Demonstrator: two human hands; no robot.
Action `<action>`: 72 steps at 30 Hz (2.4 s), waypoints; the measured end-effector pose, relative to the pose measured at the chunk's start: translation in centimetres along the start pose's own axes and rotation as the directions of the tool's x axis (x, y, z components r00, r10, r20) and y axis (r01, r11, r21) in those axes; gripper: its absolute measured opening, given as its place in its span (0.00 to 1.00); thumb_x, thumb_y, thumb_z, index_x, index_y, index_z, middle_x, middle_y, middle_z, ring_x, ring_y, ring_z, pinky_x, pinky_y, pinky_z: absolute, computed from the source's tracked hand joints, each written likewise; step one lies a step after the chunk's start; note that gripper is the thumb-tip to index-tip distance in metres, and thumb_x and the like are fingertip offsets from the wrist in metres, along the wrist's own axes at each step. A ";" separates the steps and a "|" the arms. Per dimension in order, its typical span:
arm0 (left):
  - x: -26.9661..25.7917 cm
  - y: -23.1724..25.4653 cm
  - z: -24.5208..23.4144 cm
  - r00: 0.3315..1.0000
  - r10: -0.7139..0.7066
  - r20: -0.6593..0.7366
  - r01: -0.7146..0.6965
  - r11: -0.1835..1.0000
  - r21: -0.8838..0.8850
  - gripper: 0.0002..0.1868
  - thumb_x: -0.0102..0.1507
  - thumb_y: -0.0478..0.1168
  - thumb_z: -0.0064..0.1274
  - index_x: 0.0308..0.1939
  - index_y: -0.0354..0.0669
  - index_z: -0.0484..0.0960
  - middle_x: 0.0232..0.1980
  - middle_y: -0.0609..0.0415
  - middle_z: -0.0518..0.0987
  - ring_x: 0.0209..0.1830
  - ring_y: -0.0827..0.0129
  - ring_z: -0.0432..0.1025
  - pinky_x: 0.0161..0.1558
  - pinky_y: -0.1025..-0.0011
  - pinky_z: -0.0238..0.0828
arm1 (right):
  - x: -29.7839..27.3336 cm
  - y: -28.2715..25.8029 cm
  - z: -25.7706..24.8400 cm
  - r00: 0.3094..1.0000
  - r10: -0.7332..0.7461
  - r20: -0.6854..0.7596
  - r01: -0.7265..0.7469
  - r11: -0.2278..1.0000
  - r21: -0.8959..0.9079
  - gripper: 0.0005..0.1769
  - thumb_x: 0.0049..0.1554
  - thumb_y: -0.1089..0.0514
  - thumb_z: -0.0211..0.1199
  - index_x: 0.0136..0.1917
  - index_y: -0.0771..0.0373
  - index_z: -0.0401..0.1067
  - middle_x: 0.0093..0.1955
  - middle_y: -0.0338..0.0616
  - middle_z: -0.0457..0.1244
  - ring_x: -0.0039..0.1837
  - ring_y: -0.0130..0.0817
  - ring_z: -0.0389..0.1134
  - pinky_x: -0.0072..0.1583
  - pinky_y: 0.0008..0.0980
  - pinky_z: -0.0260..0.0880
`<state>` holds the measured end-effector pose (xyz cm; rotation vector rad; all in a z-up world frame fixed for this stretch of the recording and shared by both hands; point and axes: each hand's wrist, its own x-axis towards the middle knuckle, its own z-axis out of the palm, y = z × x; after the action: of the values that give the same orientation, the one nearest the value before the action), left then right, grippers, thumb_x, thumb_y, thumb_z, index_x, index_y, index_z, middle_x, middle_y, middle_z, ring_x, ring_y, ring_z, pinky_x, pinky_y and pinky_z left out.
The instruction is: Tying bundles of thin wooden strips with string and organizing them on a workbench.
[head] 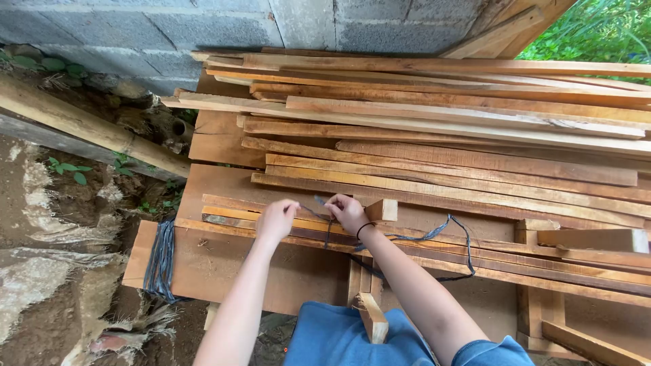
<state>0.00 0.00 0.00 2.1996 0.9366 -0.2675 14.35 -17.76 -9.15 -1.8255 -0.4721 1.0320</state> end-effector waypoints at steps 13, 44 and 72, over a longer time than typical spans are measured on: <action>2.7 7.9 5.4 0.864 0.325 -0.384 -0.262 0.942 0.209 0.15 0.72 0.38 0.37 0.54 0.56 0.80 0.58 0.59 0.74 0.68 0.64 0.60 0.69 0.50 0.47 | 1.8 2.0 -0.7 0.996 -0.005 0.091 0.010 0.998 -0.060 0.20 0.70 0.53 0.49 0.38 0.57 0.73 0.33 0.40 0.68 0.37 0.35 0.67 0.45 0.33 0.69; 5.1 -1.0 13.5 0.973 -0.200 0.117 0.231 0.877 -0.421 0.11 0.64 0.50 0.57 0.44 0.53 0.89 0.31 0.57 0.87 0.36 0.73 0.82 0.38 0.77 0.72 | -0.6 1.7 -0.7 0.956 -0.286 -0.059 0.272 0.945 -0.182 0.14 0.59 0.67 0.59 0.57 0.59 0.77 0.50 0.46 0.69 0.55 0.41 0.72 0.56 0.36 0.76; 3.4 1.5 11.3 0.920 -0.349 0.175 0.342 0.501 -0.795 0.14 0.64 0.42 0.60 0.51 0.39 0.84 0.40 0.55 0.85 0.37 0.74 0.82 0.21 0.88 0.61 | -1.4 0.3 -1.0 0.999 -0.007 0.052 0.012 0.995 -0.097 0.12 0.65 0.52 0.60 0.54 0.63 0.74 0.52 0.47 0.69 0.55 0.40 0.73 0.54 0.37 0.74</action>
<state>4.43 -6.63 -8.78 1.1283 1.1986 0.0186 14.34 -19.41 -8.56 -1.8835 -0.5708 1.0682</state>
